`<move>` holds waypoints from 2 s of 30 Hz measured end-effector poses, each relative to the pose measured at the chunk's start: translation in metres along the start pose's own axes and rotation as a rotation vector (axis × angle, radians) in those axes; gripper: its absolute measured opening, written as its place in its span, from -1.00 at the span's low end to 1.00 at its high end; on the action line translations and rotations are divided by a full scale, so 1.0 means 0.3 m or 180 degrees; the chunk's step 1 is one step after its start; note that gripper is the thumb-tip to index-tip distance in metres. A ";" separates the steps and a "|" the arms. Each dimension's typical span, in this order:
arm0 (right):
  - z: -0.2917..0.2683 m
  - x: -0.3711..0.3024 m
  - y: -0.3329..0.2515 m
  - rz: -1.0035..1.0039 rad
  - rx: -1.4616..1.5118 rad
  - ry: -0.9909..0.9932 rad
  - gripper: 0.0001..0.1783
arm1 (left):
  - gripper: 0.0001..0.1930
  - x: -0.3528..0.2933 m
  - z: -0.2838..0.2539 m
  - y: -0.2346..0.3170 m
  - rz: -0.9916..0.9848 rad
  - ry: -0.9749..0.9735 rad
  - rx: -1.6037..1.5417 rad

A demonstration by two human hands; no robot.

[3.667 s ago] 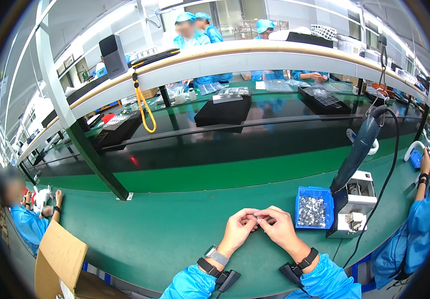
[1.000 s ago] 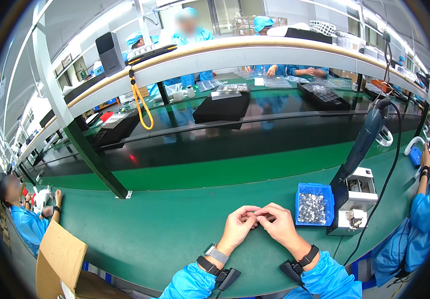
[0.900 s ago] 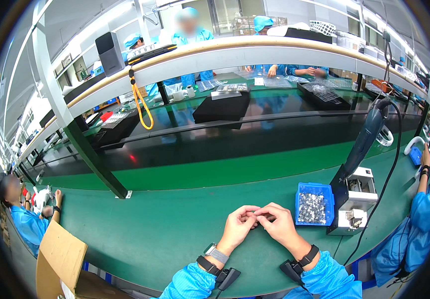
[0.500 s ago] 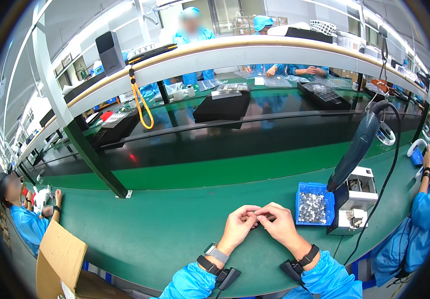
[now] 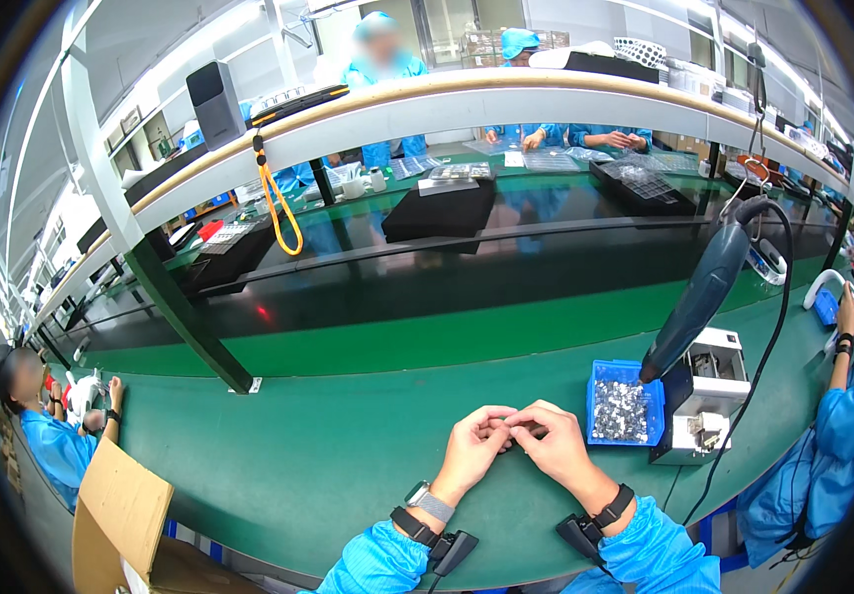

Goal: Assemble wires and components into a white curved plastic electronic housing unit and secure them using an electric screwdriver.

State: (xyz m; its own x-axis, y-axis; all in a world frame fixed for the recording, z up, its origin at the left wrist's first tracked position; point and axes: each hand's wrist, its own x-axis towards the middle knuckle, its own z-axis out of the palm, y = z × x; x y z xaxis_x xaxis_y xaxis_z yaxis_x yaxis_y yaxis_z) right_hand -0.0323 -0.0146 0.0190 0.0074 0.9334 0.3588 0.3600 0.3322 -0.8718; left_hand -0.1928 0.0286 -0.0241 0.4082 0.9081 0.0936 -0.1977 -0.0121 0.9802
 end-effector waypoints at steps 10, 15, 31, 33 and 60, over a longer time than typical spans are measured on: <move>0.001 -0.010 0.019 -0.0095 0.0065 0.0067 -0.87 | -0.76 -0.006 0.014 0.005 -0.0045 0.0043 -0.0019; -0.002 -0.009 0.013 -0.0077 0.0069 0.0030 -0.87 | -0.76 -0.007 0.015 0.014 -0.0032 0.0063 0.0050; 0.001 -0.005 0.015 -0.0092 -0.0015 0.0067 -0.86 | -0.76 -0.003 0.008 0.002 -0.0029 0.0023 0.0101; 0.001 -0.006 0.017 -0.0092 0.0004 0.0070 -0.86 | -0.76 -0.003 0.010 0.005 -0.0033 0.0018 0.0091; 0.002 -0.006 0.021 -0.0066 0.0048 0.0070 -0.86 | -0.76 -0.004 0.014 0.015 -0.0014 0.0022 0.0088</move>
State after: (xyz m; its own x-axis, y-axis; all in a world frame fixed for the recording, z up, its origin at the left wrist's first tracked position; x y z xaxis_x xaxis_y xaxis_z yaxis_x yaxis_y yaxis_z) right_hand -0.0306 -0.0140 0.0127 0.0208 0.9231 0.3839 0.3461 0.3536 -0.8690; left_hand -0.1906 0.0256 -0.0191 0.4027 0.9111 0.0882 -0.1712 -0.0197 0.9850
